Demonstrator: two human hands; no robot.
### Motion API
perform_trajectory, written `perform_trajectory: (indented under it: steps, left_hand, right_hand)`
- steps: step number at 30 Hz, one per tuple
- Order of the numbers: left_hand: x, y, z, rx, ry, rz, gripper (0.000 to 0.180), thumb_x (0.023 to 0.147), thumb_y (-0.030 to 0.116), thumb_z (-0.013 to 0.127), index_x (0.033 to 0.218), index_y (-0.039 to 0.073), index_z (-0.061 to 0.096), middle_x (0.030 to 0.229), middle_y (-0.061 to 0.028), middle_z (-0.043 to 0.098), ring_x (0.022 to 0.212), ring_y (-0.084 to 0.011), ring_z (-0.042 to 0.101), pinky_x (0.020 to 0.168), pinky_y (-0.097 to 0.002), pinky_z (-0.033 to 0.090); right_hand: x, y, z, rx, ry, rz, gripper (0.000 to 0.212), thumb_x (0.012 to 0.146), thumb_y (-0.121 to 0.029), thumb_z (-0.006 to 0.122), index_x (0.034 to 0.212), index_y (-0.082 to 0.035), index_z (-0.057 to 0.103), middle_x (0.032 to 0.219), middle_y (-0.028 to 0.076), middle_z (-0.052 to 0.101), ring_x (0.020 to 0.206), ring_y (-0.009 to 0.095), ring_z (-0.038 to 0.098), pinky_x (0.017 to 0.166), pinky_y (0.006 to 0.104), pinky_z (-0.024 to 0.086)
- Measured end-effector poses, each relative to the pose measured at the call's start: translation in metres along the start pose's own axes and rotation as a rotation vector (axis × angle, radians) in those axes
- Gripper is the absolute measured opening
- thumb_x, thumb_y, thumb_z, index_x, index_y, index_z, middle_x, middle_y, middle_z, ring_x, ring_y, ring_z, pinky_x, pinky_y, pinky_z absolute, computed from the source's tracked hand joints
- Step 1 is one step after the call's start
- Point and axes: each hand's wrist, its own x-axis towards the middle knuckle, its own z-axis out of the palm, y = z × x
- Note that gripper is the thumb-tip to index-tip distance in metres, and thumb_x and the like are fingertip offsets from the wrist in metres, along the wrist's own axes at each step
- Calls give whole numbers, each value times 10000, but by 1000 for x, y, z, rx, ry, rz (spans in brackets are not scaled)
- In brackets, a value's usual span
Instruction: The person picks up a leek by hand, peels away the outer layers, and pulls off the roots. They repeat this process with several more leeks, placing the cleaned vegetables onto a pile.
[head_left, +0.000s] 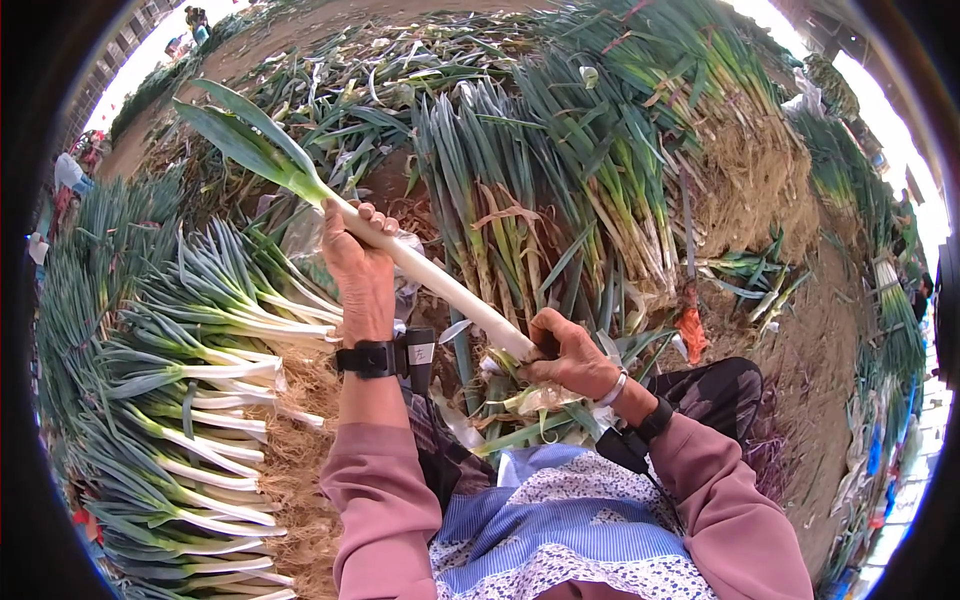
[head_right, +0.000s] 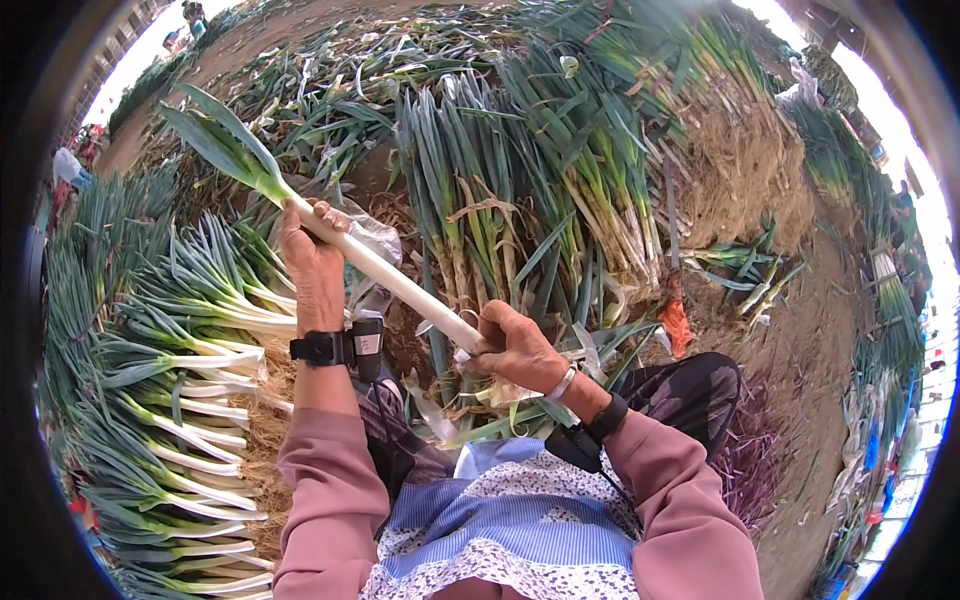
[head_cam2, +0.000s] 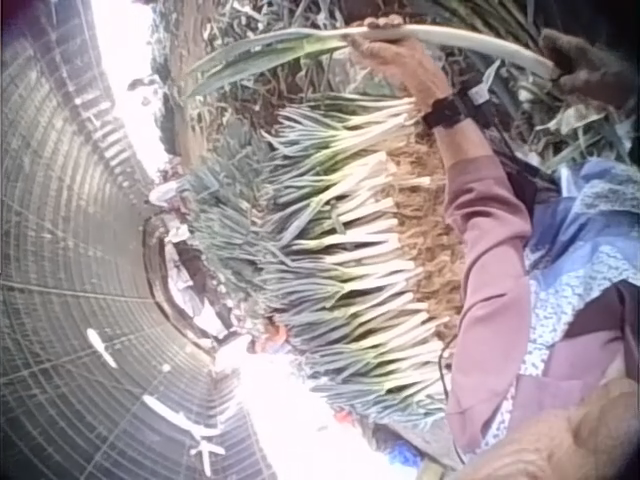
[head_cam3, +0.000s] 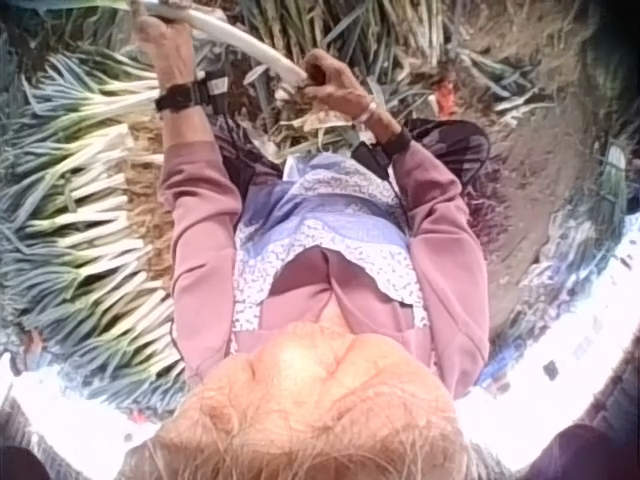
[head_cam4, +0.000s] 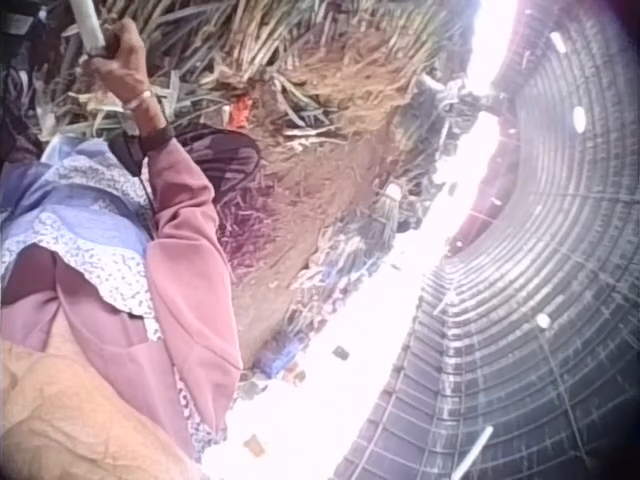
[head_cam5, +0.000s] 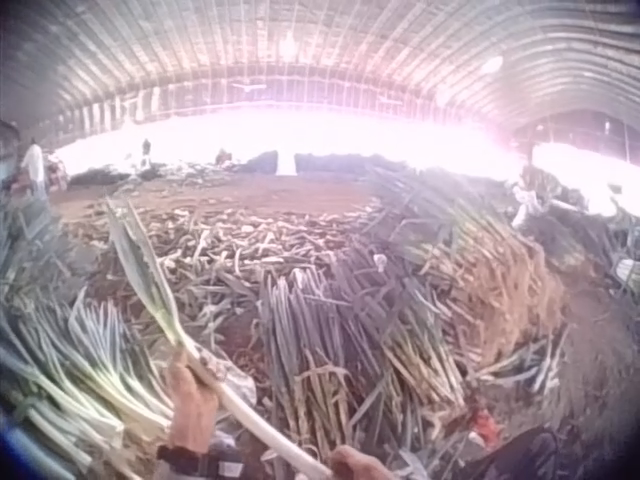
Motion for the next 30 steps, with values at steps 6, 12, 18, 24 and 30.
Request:
perform_trajectory:
  steps: [6, 12, 18, 24, 30]
  left_hand:
    - [-3, -3, -2, -26, 49, 3, 317, 946, 351, 478, 877, 47, 420, 657, -61, 453, 535, -170, 414, 507, -313, 372]
    - [-5, -7, 5, 51, 179, 43, 314, 936, 359, 499, 901, 57, 419, 665, -64, 454, 544, -177, 425, 513, -328, 387]
    - [-8, -6, 6, 107, 218, 125, 255, 930, 276, 505, 970, 34, 440, 759, -118, 525, 589, -235, 478, 564, -387, 436]
    - [-21, -13, 18, 260, 170, 221, 306, 897, 212, 563, 1085, 38, 395, 762, -130, 543, 581, -203, 520, 495, -355, 451]
    - [-21, -11, 19, 190, 114, 263, 226, 889, 173, 586, 1003, 77, 416, 664, -74, 528, 511, -178, 497, 432, -325, 419]
  right_hand:
    - [-7, -2, 11, -87, 78, -124, 352, 637, -56, 752, 810, -31, 447, 711, 33, 430, 642, 142, 434, 575, 295, 394]
    - [-13, 16, 21, -304, 238, -287, 284, 669, 0, 689, 851, -33, 474, 725, 74, 465, 654, 232, 502, 600, 333, 420]
    - [-1, 21, 17, -291, 393, -303, 351, 709, 12, 626, 1036, -60, 523, 848, 147, 517, 860, 273, 533, 734, 332, 454]
    - [7, 21, 5, -458, 171, -86, 440, 718, -36, 571, 1151, -11, 500, 861, 206, 630, 801, 381, 604, 701, 410, 493]
    - [9, 43, 23, -21, -119, -91, 481, 746, 18, 489, 1227, 33, 472, 934, 110, 654, 842, 135, 613, 773, 285, 505]
